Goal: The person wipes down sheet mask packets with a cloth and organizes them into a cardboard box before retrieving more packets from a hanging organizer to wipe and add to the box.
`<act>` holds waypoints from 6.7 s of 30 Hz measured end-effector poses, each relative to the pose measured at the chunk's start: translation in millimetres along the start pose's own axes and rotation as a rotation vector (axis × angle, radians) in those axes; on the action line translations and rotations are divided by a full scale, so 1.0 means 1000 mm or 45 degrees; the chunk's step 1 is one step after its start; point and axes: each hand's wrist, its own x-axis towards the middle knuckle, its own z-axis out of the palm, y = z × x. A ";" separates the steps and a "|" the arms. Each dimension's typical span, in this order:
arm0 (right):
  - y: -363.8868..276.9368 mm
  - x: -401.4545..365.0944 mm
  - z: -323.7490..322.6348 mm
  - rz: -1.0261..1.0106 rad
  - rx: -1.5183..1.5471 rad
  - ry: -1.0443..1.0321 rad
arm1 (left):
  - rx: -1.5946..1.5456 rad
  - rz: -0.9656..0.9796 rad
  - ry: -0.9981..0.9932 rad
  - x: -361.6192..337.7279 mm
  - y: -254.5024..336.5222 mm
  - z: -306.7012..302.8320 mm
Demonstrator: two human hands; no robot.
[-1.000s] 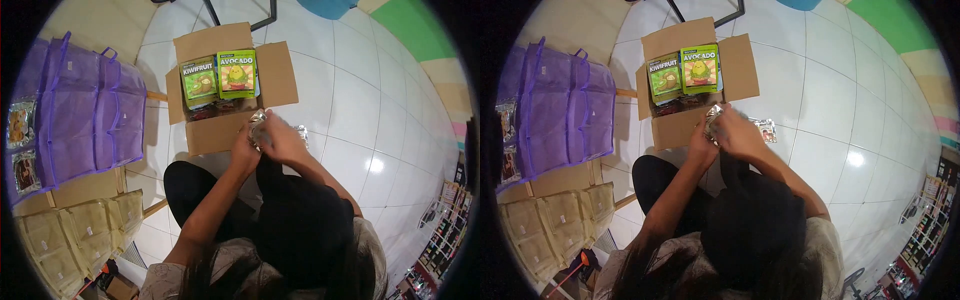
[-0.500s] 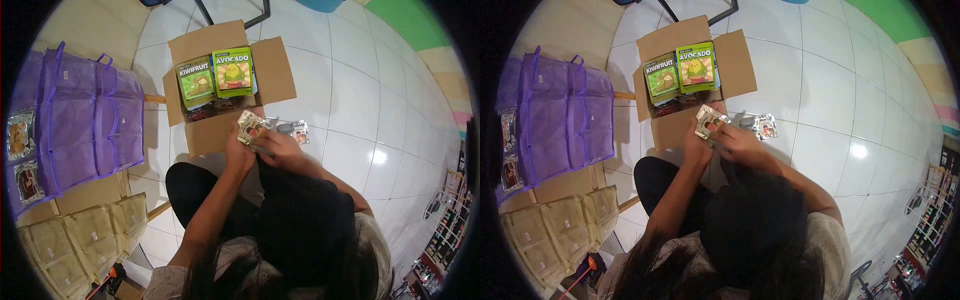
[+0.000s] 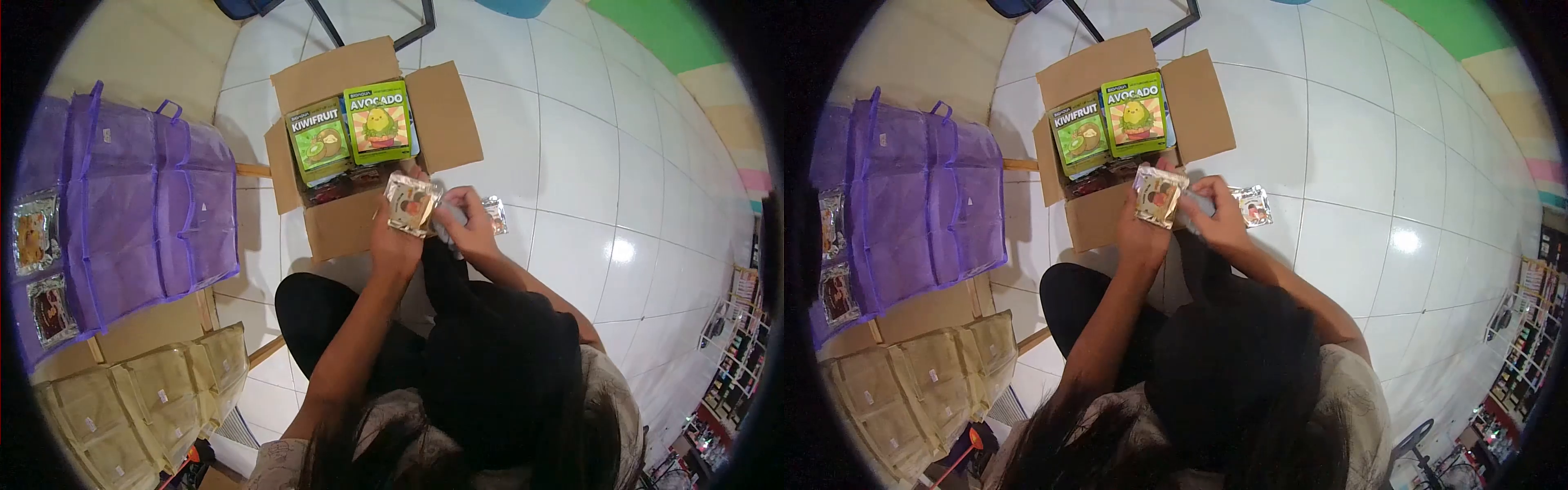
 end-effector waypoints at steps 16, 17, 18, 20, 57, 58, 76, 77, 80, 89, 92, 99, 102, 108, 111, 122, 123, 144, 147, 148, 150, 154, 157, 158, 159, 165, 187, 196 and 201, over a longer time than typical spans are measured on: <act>-0.061 0.024 0.002 -1.144 -0.702 -0.573 | -0.067 -0.307 -0.589 -0.003 0.004 -0.013; -0.059 0.022 0.005 -1.008 -0.715 -0.478 | -0.107 -0.323 -0.530 -0.004 0.004 -0.013; -0.057 0.021 0.008 -0.875 -0.727 -0.385 | -0.148 -0.336 -0.471 -0.004 0.005 -0.011; -0.047 0.016 0.018 -1.020 -0.677 -0.284 | -0.125 -0.319 -0.473 0.000 0.005 -0.009; 0.027 0.018 -0.130 0.571 -1.296 -0.080 | 2.938 0.785 -0.880 0.086 0.119 -0.040; 0.032 0.015 -0.124 0.592 -1.285 -0.128 | 2.966 0.722 -0.882 0.090 0.120 -0.043; 0.043 0.007 -0.112 0.625 -1.290 -0.003 | 3.159 0.859 -0.936 0.103 0.119 -0.038; 0.052 0.004 -0.112 0.576 -1.314 0.000 | 3.119 0.849 -0.875 0.100 0.119 -0.034; 0.080 0.002 -0.113 0.491 -1.347 0.017 | 2.960 0.882 -0.722 0.089 0.113 -0.021; -0.011 0.028 -0.123 0.610 -1.072 -0.048 | 1.773 0.394 -0.567 0.016 0.030 -0.014; -0.090 0.035 -0.095 0.531 -0.805 -0.225 | 1.425 0.323 -0.530 -0.007 -0.017 0.007; -0.096 0.026 -0.028 -0.193 -0.254 -0.318 | 0.237 -0.329 -0.120 -0.003 -0.009 0.032; -0.075 0.030 -0.035 -0.466 -0.491 -0.278 | 0.149 -0.353 0.004 -0.003 0.003 0.018; -0.049 0.010 -0.017 -0.647 -0.677 -0.258 | 0.393 -0.383 0.074 -0.004 0.000 -0.001; -0.044 0.016 -0.019 -0.570 -0.683 -0.287 | 0.406 -0.331 0.120 -0.002 -0.005 -0.011; -0.034 0.018 -0.019 -0.277 -0.716 -0.091 | 0.235 -0.276 0.112 -0.009 -0.002 -0.006; -0.039 0.020 -0.020 -0.211 -0.651 -0.009 | 0.240 -0.276 0.164 -0.011 -0.003 -0.004; -0.044 0.004 -0.018 -0.736 -0.741 -0.402 | 0.576 -0.408 -0.010 0.000 0.030 -0.005; -0.048 0.007 -0.021 -0.732 -0.815 -0.472 | 0.569 -0.500 -0.115 0.004 0.044 -0.007; -0.052 0.007 -0.021 -0.752 -0.839 -0.483 | 0.543 -0.533 -0.153 0.005 0.048 -0.008; -0.054 0.006 -0.019 -0.733 -0.803 -0.485 | 0.575 -0.546 -0.207 0.005 0.055 -0.006; -0.045 0.006 -0.014 -0.610 -0.653 -0.440 | 0.786 -0.533 -0.178 0.003 0.062 -0.001; -0.054 0.007 -0.011 -0.100 -0.232 -0.300 | 1.002 -0.465 0.005 0.012 0.055 -0.037; -0.059 0.006 -0.009 0.146 -0.026 -0.236 | 1.070 -0.435 0.084 0.016 0.050 -0.059; -0.060 0.007 -0.009 0.169 0.050 -0.245 | 1.063 -0.285 -0.252 0.015 0.045 -0.074; -0.048 0.011 -0.008 -0.088 -0.373 0.178 | 0.558 -0.165 0.180 -0.015 0.003 -0.011; -0.015 0.016 -0.061 -0.170 -0.441 0.305 | 2.226 0.798 -0.106 0.048 0.103 -0.014; 0.006 0.033 -0.151 0.108 -0.861 0.584 | 2.884 0.731 -0.486 0.079 0.106 -0.031; 0.027 0.021 -0.135 0.435 -1.145 0.199 | 2.870 0.748 -0.703 0.101 0.102 -0.045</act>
